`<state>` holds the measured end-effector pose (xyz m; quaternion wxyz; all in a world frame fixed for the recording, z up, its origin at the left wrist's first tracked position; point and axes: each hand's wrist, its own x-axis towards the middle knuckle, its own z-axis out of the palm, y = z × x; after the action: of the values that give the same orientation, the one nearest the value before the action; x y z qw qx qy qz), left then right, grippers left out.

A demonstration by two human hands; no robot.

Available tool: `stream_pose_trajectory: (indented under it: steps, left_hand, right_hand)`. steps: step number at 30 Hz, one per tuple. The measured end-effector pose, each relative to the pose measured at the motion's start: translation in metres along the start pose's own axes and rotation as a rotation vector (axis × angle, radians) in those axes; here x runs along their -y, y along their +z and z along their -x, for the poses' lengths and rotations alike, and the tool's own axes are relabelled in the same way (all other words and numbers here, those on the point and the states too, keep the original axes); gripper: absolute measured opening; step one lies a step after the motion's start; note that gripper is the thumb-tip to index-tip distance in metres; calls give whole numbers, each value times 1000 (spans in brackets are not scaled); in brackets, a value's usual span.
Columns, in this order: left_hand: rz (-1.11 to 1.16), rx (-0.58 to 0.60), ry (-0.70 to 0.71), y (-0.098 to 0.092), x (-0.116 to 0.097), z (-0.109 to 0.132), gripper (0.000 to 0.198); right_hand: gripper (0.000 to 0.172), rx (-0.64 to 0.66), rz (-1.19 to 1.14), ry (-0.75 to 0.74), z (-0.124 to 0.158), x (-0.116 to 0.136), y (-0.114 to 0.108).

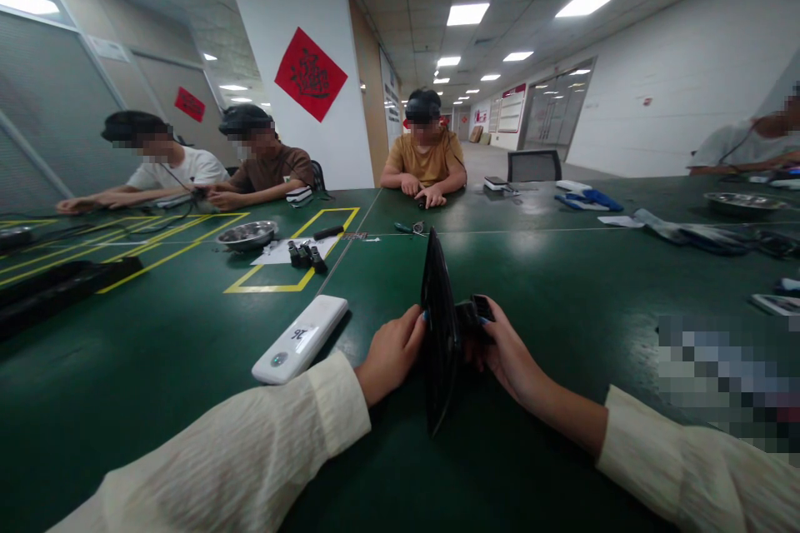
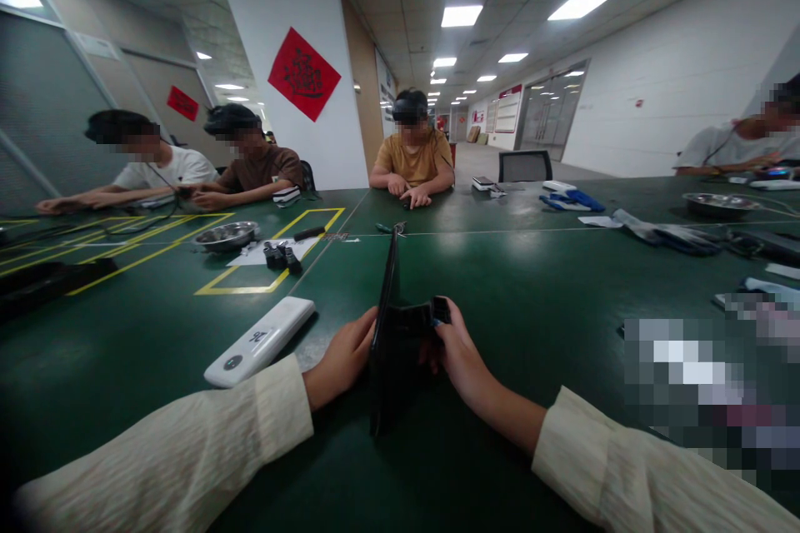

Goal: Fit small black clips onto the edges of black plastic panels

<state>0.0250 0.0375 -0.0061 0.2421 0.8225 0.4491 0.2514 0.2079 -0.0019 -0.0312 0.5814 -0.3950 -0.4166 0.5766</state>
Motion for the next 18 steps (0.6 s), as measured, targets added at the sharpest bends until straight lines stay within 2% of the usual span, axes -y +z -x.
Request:
stream_pose_trajectory:
  steps: [5,11,18]
  left_hand:
    - [43,27,24,0,1,-2,38]
    - [14,11,40,-1,-1,1,34]
    - [-3,53,5,0,3,-2,44]
  right_hand:
    - [50,-2,9,-2,0,0,0]
    - [48,-4,3,0,2,2,1]
    - [49,8,-23,8,4,4,2]
